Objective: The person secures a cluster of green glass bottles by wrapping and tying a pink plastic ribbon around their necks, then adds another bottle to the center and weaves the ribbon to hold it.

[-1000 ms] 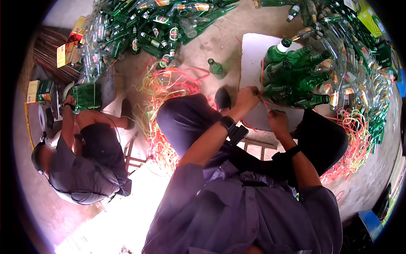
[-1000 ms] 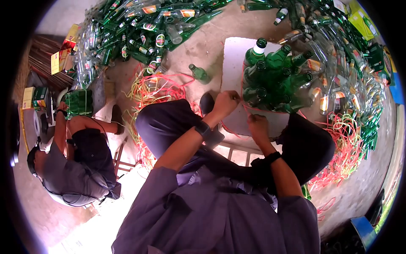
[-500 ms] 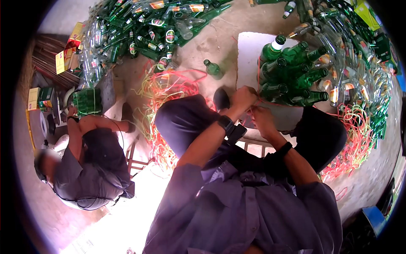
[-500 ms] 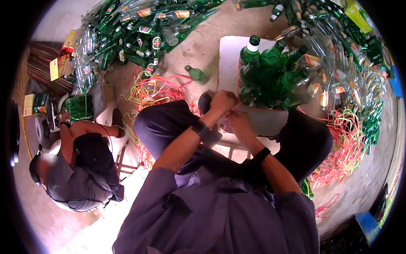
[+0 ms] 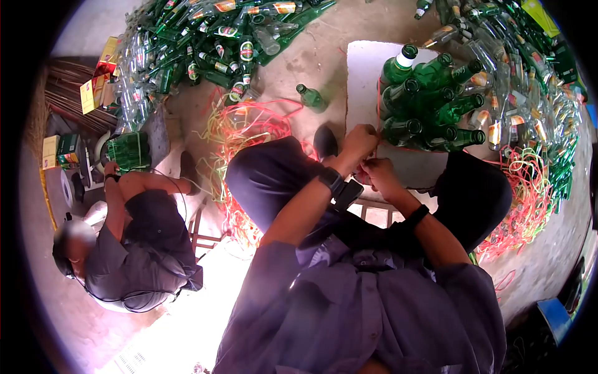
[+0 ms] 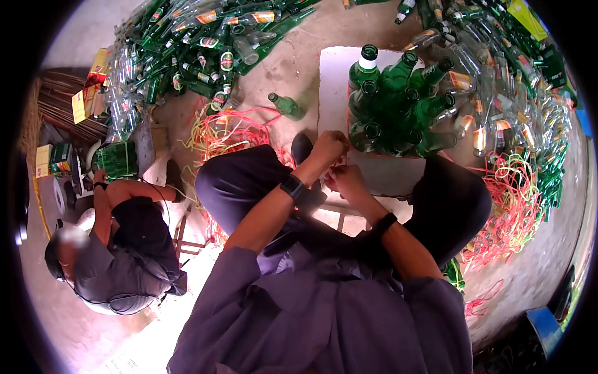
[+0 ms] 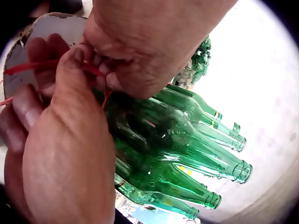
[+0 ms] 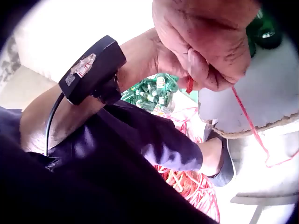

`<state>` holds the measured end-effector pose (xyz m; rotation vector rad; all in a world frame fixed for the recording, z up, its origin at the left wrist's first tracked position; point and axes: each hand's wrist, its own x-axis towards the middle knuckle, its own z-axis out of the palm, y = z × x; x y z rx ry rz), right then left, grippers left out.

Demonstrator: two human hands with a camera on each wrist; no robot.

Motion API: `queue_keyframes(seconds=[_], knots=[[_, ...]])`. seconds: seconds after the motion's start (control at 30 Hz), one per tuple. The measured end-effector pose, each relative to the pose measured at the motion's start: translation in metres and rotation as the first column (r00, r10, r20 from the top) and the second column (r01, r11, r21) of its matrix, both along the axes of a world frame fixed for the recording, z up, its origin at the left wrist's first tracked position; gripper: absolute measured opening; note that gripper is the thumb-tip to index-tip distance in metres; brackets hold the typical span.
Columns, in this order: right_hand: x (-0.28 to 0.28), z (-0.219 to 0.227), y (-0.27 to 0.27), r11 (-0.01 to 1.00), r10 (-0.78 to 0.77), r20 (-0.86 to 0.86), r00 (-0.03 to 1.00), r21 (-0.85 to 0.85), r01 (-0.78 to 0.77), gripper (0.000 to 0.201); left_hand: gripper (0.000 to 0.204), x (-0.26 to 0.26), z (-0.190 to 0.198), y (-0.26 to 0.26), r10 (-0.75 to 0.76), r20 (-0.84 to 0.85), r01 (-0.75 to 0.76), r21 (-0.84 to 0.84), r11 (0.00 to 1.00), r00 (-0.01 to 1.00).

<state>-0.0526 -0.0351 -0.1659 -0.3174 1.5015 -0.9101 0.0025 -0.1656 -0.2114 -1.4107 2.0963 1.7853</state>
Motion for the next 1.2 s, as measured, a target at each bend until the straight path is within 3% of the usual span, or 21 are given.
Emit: queue_keyframes(seconds=[0.03,0.1,0.13,0.2,0.23,0.3,0.33,0.4,0.53,0.67,0.83,0.9,0.93,1.2], knots=[[0.0,-0.015,0.007,1.0,-0.001,0.002,1.0,0.001,0.001,0.025,0.021,0.001,0.001,0.001,-0.006,0.023,0.005,0.037,0.999,1.0],[-0.007,-0.06,0.028,0.973,-0.072,-0.392,0.917,-0.231,-0.022,0.025,0.02,0.001,-0.011,0.001,-0.001,-0.014,0.001,0.033,0.999,1.0],[-0.013,-0.063,0.03,0.973,-0.071,-0.393,0.917,-0.231,-0.023,0.025,0.02,0.001,-0.013,0.0,0.003,-0.053,-0.002,0.025,1.0,0.999],[-0.022,-0.069,0.028,0.997,-0.072,-0.465,0.882,-0.012,0.075,0.025,0.02,0.002,-0.016,0.0,0.02,-0.066,-0.016,0.058,0.998,0.998],[-0.022,-0.072,0.025,0.997,-0.073,-0.465,0.882,-0.014,0.076,0.025,0.02,0.002,-0.016,-0.001,0.036,-0.08,-0.029,0.091,0.995,0.996],[-0.017,-0.079,0.018,0.957,-0.278,-0.206,0.938,-0.147,0.251,0.025,0.02,0.002,-0.02,-0.001,0.059,-0.099,-0.047,0.116,0.992,0.993],[-0.014,-0.059,0.011,0.957,-0.278,-0.201,0.939,-0.148,0.251,0.025,0.019,0.004,-0.02,-0.001,0.086,-0.117,-0.068,0.145,0.987,0.989],[-0.009,-0.024,0.003,0.887,-0.453,0.185,0.872,-0.007,0.462,0.025,0.019,0.006,-0.017,-0.001,0.079,-0.122,-0.061,0.149,0.987,0.989],[-0.018,-0.037,0.005,0.861,-0.509,0.14,0.849,0.082,0.502,0.018,0.017,0.004,-0.008,-0.001,0.035,-0.064,-0.027,0.126,0.992,0.997],[-0.025,-0.031,0.004,0.816,-0.576,0.229,0.785,0.099,0.57,0.01,0.017,0.001,-0.007,-0.002,-0.003,-0.025,0.005,0.073,0.997,1.0],[-0.027,-0.041,0.002,0.782,-0.611,0.343,0.713,0.119,0.612,0.011,0.02,0.002,-0.01,-0.001,-0.096,0.058,0.104,-0.17,0.98,0.994],[-0.027,-0.045,0.002,0.797,-0.555,0.466,0.689,0.06,0.601,0.013,0.021,0.002,-0.005,0.001,-0.115,0.073,0.13,-0.244,0.961,0.991],[-0.027,-0.046,0.002,0.797,-0.555,0.467,0.689,0.062,0.601,0.013,0.022,0.002,-0.002,0.002,-0.132,0.09,0.154,-0.317,0.936,0.987],[-0.023,-0.052,-0.004,0.775,-0.615,0.345,0.709,0.098,0.625,0.021,0.023,0.001,0.007,0.003,-0.11,0.131,0.147,-0.315,0.938,0.985]])
